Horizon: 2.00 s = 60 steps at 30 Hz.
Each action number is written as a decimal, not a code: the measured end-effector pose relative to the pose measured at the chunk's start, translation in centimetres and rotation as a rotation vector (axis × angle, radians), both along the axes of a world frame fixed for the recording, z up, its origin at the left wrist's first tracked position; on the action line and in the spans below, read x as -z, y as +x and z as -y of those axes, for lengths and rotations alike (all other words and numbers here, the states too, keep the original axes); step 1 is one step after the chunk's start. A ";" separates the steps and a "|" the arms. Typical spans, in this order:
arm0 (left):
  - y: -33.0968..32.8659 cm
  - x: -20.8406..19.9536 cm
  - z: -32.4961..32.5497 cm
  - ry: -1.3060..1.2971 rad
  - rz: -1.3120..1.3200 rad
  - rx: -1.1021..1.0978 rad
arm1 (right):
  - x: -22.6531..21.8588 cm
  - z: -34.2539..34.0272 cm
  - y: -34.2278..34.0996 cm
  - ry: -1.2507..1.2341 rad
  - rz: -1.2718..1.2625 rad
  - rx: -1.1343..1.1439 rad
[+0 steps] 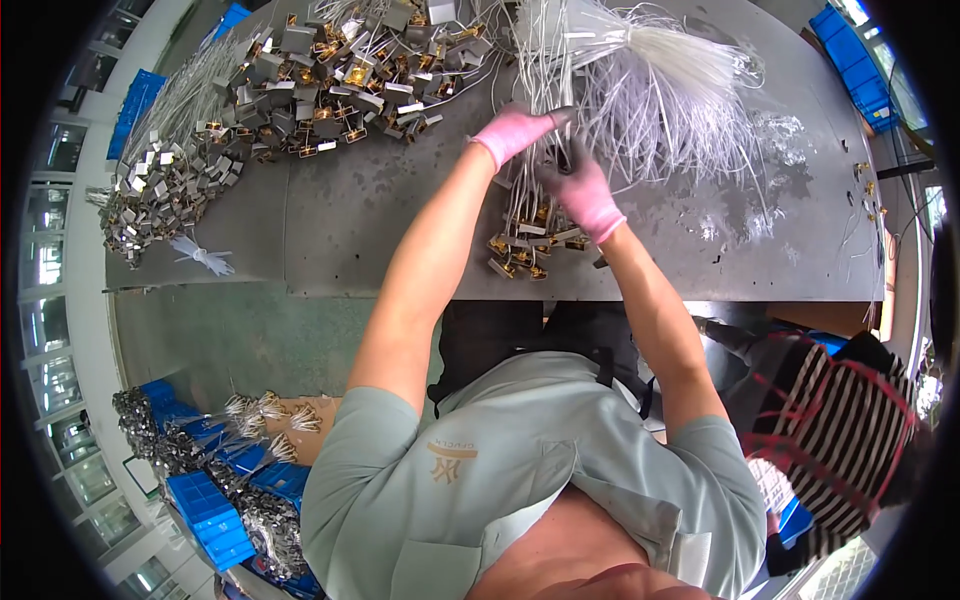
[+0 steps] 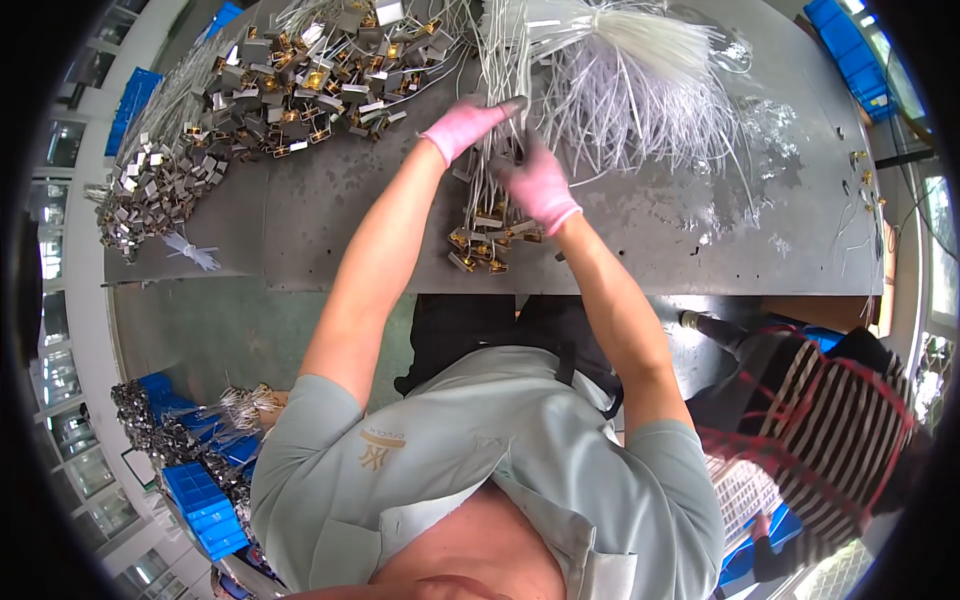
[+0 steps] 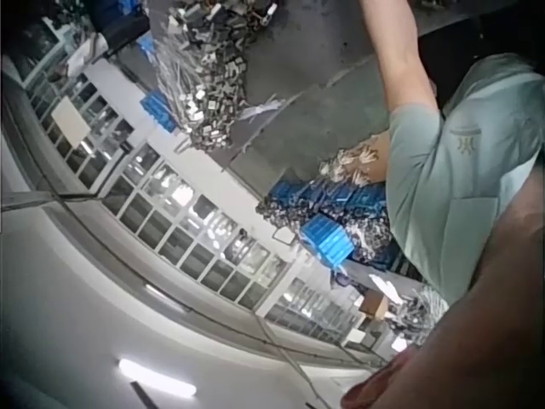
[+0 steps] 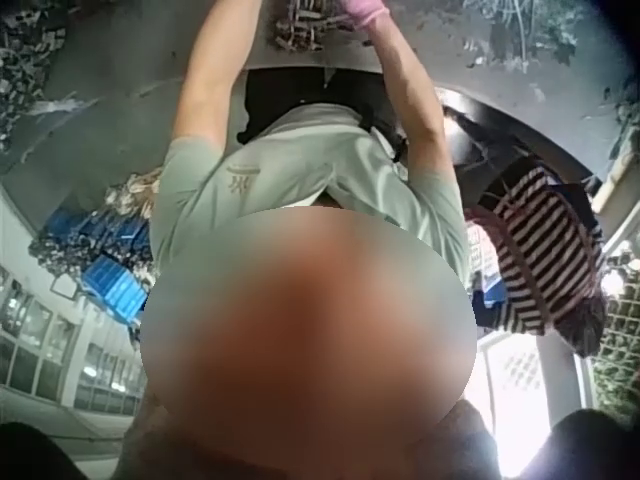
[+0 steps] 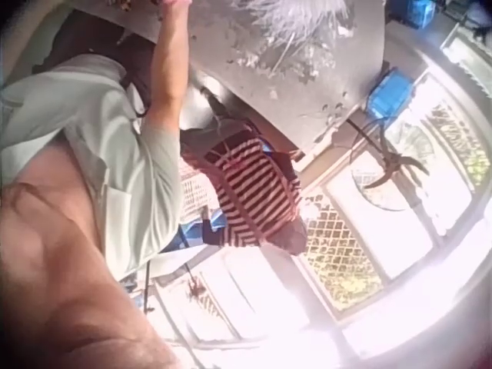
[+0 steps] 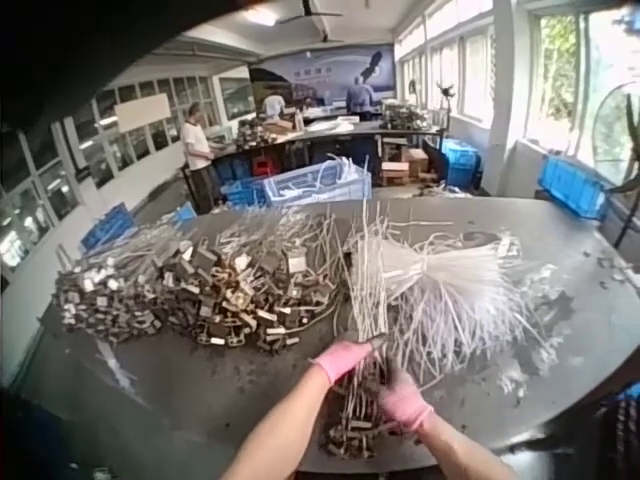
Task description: The person assembles small electronic components onto wire bundles by hand at a production workbench.
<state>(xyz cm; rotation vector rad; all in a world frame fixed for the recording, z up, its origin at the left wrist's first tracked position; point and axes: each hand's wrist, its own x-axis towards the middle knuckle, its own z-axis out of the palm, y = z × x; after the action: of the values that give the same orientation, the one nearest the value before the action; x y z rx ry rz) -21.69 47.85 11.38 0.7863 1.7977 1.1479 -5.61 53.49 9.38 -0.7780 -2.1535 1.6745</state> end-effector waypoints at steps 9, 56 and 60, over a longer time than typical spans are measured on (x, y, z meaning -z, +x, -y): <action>-1.8 2.0 3.7 0.132 0.037 -0.263 | -4.1 2.5 0.7 0.246 0.014 -0.296; 0.8 3.6 6.3 -0.254 -0.597 -0.100 | 2.7 8.1 3.8 1.164 0.191 -0.627; 1.0 2.5 5.9 -0.346 -0.548 -0.083 | 4.0 7.1 4.3 1.129 0.053 -0.566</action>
<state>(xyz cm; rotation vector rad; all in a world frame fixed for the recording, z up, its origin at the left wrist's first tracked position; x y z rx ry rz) -20.66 41.97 8.88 0.8749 2.4177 0.6690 -1.34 46.37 5.42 0.1353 -2.9355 0.3217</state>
